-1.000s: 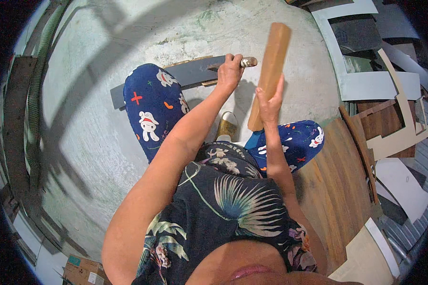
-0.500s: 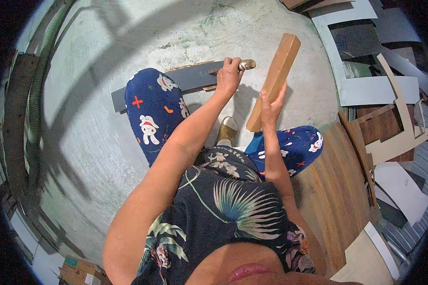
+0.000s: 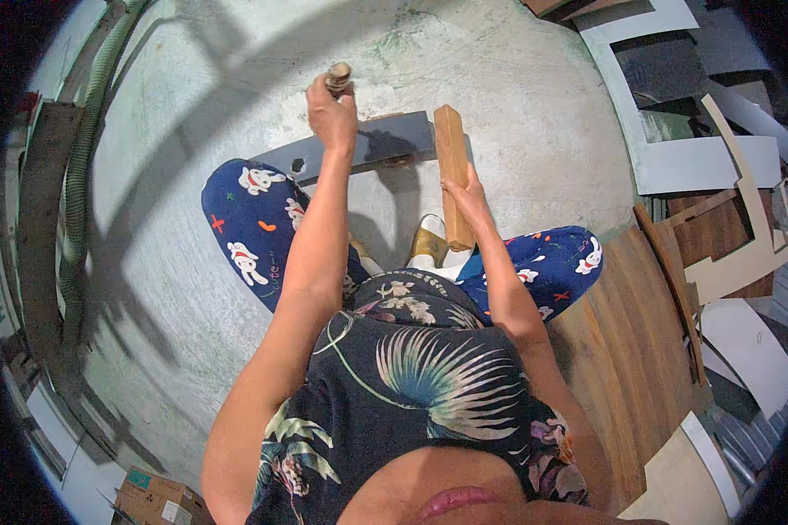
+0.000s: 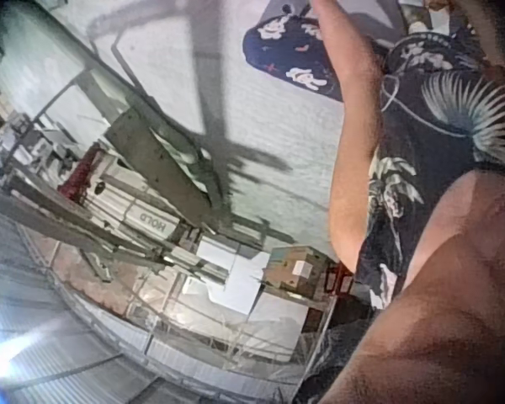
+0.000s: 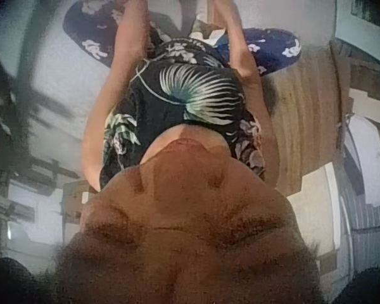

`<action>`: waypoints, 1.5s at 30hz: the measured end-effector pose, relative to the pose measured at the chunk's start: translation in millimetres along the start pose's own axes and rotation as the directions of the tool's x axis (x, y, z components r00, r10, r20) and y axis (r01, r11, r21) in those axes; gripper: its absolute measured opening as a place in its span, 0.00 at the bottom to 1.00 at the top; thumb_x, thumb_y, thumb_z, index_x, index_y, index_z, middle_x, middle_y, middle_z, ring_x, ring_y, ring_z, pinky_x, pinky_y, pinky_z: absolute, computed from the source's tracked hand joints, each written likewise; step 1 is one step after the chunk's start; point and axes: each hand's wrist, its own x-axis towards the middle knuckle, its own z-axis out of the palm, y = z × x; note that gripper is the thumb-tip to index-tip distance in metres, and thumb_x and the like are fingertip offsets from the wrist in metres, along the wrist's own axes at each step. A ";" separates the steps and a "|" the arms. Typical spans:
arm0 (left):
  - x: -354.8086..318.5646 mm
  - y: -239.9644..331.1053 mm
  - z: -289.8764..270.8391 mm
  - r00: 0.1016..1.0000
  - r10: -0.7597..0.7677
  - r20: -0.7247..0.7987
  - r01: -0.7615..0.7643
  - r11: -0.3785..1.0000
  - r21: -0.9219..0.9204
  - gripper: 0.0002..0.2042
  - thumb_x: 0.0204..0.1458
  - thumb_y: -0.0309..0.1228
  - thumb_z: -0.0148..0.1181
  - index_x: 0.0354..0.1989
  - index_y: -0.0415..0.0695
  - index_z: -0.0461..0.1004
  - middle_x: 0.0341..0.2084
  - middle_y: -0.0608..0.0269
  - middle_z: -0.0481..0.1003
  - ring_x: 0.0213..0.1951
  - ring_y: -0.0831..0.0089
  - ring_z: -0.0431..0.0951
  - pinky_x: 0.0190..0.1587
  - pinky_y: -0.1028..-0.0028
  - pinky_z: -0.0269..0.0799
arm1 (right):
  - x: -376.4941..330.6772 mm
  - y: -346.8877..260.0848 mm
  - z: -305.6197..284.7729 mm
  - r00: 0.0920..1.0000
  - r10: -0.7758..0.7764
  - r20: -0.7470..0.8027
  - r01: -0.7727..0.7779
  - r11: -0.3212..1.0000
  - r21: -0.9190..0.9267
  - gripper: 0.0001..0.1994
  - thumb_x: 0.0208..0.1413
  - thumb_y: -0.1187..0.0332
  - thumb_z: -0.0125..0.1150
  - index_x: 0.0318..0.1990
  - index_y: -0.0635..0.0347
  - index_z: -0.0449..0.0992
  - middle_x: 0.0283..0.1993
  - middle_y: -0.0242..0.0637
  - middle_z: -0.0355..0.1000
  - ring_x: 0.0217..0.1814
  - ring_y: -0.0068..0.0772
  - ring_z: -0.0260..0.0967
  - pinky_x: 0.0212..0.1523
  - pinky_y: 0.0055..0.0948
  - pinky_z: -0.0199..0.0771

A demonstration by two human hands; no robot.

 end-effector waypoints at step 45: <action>111.4 -232.2 -111.4 0.720 -0.681 0.134 0.488 0.633 0.600 0.13 0.44 0.31 0.64 0.39 0.43 0.74 0.23 0.61 0.78 0.22 0.73 0.80 0.24 0.74 0.74 | 52.6 16.6 10.8 0.989 0.120 0.090 -0.103 0.981 -0.167 0.32 0.41 0.61 0.63 0.55 0.63 0.62 0.48 0.51 0.71 0.50 0.48 0.70 0.50 0.39 0.68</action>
